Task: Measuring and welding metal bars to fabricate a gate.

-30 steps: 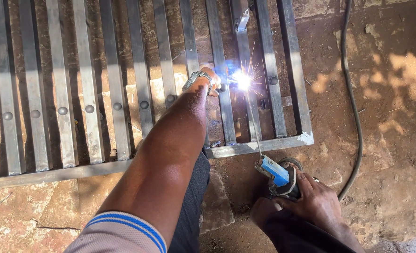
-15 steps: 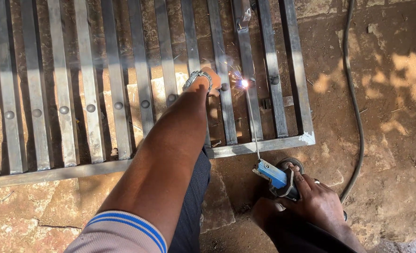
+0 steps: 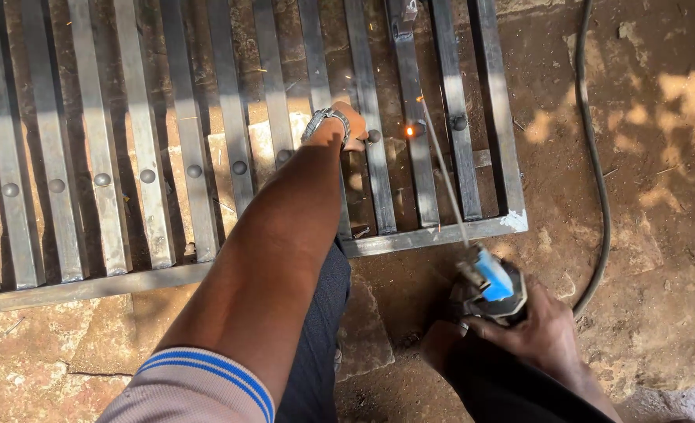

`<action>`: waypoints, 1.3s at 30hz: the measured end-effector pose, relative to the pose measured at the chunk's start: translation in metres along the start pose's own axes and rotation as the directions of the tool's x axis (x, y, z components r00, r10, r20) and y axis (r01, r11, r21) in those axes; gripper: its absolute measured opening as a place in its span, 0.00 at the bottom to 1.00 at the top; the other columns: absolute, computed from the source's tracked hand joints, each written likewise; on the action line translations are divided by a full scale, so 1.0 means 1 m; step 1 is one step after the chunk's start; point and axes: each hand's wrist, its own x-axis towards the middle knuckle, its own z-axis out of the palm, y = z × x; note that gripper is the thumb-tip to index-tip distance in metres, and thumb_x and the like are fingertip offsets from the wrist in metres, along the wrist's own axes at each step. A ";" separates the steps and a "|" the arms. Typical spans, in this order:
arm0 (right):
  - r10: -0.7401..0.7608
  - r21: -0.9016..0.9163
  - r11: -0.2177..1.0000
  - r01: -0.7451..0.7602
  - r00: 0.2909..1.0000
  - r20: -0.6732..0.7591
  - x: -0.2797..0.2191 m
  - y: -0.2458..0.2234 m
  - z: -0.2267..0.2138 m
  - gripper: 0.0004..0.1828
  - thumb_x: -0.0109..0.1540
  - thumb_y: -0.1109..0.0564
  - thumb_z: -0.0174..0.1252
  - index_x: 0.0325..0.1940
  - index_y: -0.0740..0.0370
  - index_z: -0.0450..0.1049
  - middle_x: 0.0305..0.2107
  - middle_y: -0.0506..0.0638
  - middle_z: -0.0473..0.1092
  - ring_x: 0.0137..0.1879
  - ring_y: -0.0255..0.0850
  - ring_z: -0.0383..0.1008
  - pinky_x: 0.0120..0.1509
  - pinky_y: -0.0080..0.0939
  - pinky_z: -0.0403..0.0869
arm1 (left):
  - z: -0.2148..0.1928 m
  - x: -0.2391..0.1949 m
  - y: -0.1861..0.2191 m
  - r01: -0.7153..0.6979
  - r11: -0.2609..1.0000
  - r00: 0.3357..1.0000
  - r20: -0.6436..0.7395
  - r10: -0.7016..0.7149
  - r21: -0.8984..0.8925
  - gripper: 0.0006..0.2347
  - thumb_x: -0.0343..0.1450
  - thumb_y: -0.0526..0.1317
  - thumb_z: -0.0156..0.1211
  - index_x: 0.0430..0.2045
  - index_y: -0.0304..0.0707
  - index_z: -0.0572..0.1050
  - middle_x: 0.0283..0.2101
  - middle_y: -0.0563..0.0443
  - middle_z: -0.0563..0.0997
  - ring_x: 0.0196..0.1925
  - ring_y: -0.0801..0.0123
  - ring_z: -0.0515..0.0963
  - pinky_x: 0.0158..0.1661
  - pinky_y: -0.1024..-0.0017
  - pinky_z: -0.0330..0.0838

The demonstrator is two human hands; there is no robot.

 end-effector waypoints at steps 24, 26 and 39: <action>0.295 0.070 0.951 -0.300 0.952 0.079 0.023 0.006 0.021 0.56 0.41 0.29 0.72 0.61 0.67 0.65 0.29 0.59 0.77 0.22 0.45 0.77 0.33 0.48 0.81 | -0.054 -0.060 0.043 0.380 0.185 0.790 0.215 -0.574 -0.906 0.23 0.64 0.43 0.75 0.45 0.21 0.77 0.42 0.36 0.88 0.36 0.64 0.90 0.40 0.70 0.81; 0.366 0.019 0.928 -0.371 0.922 0.126 0.024 0.002 0.018 0.57 0.41 0.30 0.75 0.64 0.64 0.65 0.30 0.59 0.78 0.22 0.48 0.78 0.34 0.49 0.81 | -0.037 -0.040 0.035 0.387 0.234 0.786 0.186 -0.589 -0.892 0.24 0.63 0.46 0.76 0.44 0.23 0.77 0.42 0.37 0.89 0.38 0.63 0.91 0.42 0.70 0.81; 0.240 0.153 0.956 -0.249 0.968 0.078 0.024 -0.003 0.015 0.48 0.42 0.38 0.76 0.55 0.70 0.67 0.31 0.59 0.79 0.39 0.48 0.85 0.48 0.47 0.85 | -0.048 -0.054 0.039 0.448 0.567 0.798 0.024 -0.602 -0.691 0.25 0.61 0.56 0.71 0.47 0.41 0.80 0.51 0.39 0.82 0.53 0.50 0.82 0.50 0.56 0.78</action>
